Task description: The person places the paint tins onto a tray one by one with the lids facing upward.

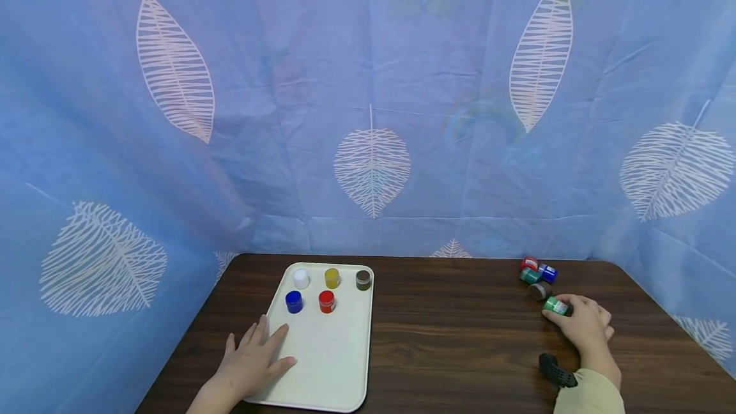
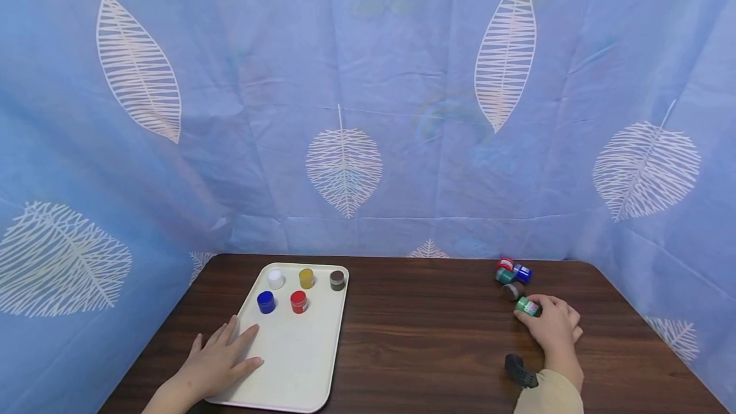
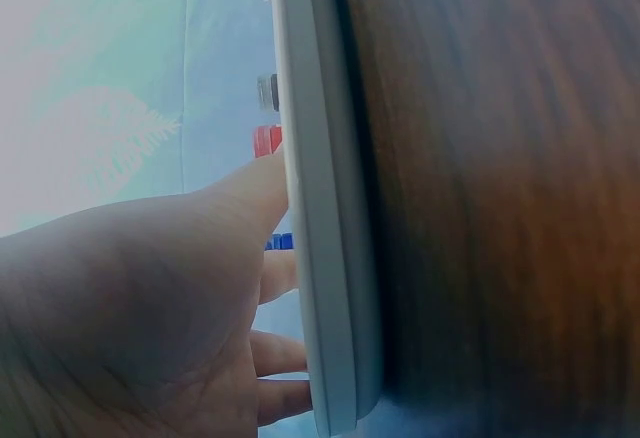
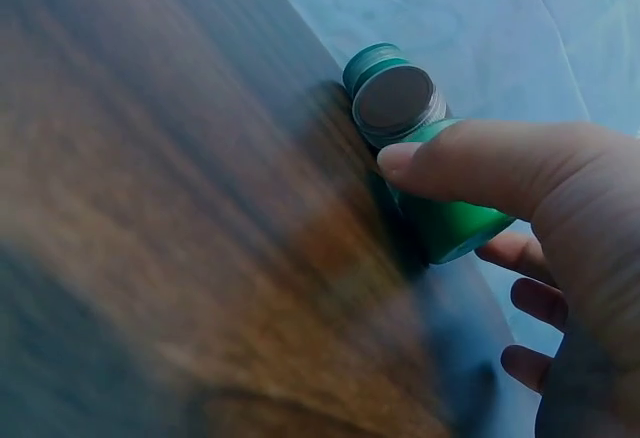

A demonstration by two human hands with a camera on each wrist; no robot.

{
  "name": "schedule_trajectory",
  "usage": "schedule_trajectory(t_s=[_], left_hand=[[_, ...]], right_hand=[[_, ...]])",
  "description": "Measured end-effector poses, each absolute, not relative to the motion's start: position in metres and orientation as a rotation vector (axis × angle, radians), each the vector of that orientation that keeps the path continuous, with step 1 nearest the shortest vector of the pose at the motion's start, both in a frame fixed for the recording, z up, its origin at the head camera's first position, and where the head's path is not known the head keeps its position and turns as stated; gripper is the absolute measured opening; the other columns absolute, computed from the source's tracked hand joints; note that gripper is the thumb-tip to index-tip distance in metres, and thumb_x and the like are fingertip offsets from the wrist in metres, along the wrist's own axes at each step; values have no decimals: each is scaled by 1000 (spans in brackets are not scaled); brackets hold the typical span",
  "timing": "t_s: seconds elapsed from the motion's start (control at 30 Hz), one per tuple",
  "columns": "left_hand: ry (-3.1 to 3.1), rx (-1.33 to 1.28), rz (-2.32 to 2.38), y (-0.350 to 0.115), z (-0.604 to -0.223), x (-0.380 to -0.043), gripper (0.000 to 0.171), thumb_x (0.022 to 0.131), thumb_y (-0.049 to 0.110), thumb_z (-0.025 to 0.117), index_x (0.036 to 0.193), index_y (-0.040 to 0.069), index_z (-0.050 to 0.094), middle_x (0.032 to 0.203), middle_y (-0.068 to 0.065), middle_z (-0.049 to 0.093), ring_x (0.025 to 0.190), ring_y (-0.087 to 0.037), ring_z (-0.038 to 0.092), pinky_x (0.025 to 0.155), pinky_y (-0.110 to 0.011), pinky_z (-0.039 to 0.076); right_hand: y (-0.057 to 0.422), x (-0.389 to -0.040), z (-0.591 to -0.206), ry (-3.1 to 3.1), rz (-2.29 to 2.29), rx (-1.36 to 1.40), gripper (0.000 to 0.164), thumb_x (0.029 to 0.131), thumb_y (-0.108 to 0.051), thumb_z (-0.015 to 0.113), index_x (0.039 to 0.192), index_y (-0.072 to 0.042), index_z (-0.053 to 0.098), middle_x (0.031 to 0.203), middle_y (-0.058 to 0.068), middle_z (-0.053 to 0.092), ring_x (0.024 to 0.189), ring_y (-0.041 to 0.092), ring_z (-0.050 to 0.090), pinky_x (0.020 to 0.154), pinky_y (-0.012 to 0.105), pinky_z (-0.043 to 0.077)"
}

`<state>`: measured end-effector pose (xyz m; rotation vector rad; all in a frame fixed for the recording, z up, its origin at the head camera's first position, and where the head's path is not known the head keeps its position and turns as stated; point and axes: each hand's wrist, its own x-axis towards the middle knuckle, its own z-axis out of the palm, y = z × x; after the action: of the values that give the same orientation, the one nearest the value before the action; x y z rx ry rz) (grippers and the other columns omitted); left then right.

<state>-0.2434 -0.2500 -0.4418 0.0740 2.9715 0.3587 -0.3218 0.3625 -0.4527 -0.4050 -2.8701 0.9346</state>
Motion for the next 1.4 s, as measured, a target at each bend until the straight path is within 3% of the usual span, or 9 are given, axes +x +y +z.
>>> schedule_trajectory(t_s=[0.53,1.1,1.4], left_hand=[[2972,69,335,-253,-442,-244,80,85,68,55,145,16,45,155,-33,24,139,-54,28,103,-82,10],[2955,59,348,-250,-438,-243,81,85,67,57,145,14,45,154,-34,25,139,-55,27,104,-82,8],[2972,75,335,-250,-440,-244,80,85,67,57,144,14,46,154,-33,26,138,-55,29,103,-82,9]], right_hand=[[345,-322,-446,-2801,964,-266,57,92,-39,64,125,5,50,145,40,22,130,66,7,92,79,15],[317,-325,-422,-2634,1024,-146,58,91,-36,66,123,7,44,139,38,31,133,61,11,96,79,12],[300,-324,-413,-2573,984,-3,48,90,-34,68,115,3,49,136,35,37,130,59,17,92,78,14]])
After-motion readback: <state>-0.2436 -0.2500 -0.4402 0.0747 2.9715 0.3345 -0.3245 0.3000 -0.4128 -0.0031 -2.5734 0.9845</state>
